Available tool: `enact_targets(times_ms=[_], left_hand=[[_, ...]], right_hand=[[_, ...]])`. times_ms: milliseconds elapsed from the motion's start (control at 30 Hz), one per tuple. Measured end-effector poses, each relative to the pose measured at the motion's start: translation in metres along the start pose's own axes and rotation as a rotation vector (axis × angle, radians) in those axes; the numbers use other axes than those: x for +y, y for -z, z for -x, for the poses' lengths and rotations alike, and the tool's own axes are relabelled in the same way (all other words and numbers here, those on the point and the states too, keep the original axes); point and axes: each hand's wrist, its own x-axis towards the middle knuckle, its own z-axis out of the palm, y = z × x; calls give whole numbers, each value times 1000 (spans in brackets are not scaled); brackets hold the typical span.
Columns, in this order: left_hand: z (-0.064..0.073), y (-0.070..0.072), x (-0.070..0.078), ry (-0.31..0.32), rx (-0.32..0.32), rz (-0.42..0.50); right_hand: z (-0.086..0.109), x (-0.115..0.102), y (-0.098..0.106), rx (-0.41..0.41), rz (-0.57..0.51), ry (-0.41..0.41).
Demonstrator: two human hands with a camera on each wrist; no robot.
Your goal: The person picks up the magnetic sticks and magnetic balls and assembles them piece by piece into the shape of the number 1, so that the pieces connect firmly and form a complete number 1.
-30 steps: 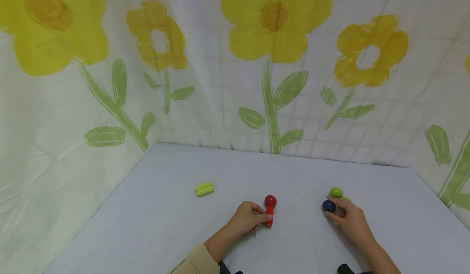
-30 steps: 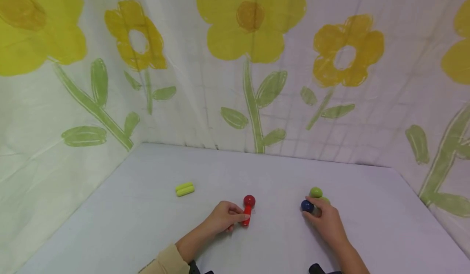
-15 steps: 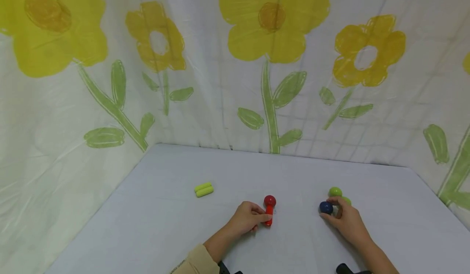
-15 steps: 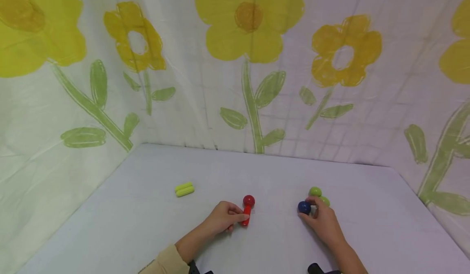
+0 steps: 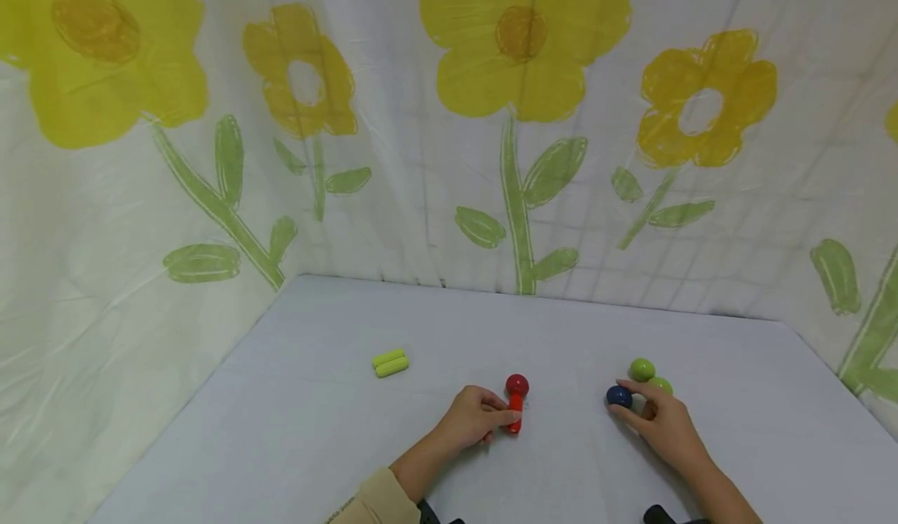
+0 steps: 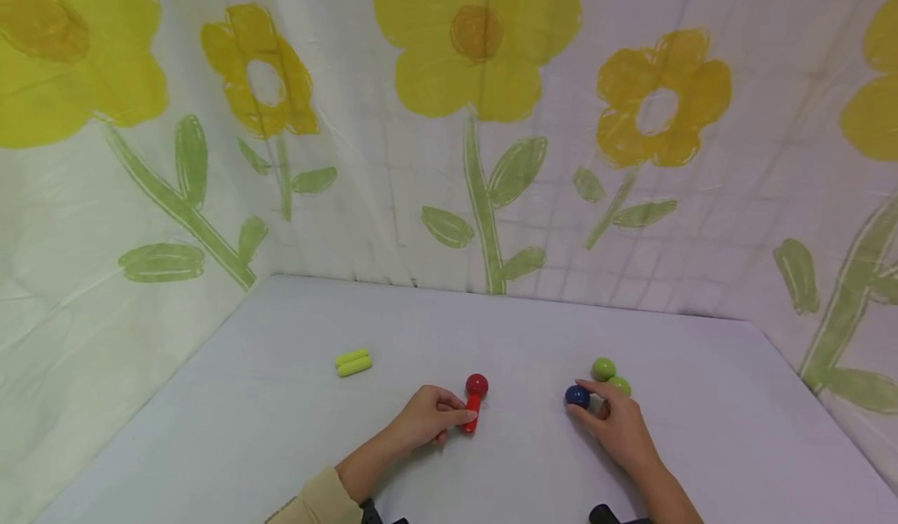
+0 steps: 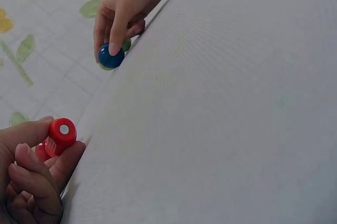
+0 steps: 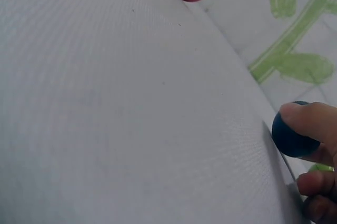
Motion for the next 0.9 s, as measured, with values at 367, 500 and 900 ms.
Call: enact_targets(times_ms=[367,500,900], left_hand=[[1,-1,3,-4,21,8],[1,-1,2,2,32,6],[-1,-2,-1,9,24,7]], right_hand=[[-3,4,0,-20,-54,-81],[-2,4,0,-32,-63,-95],[1,2,-3,33,-72,-46]])
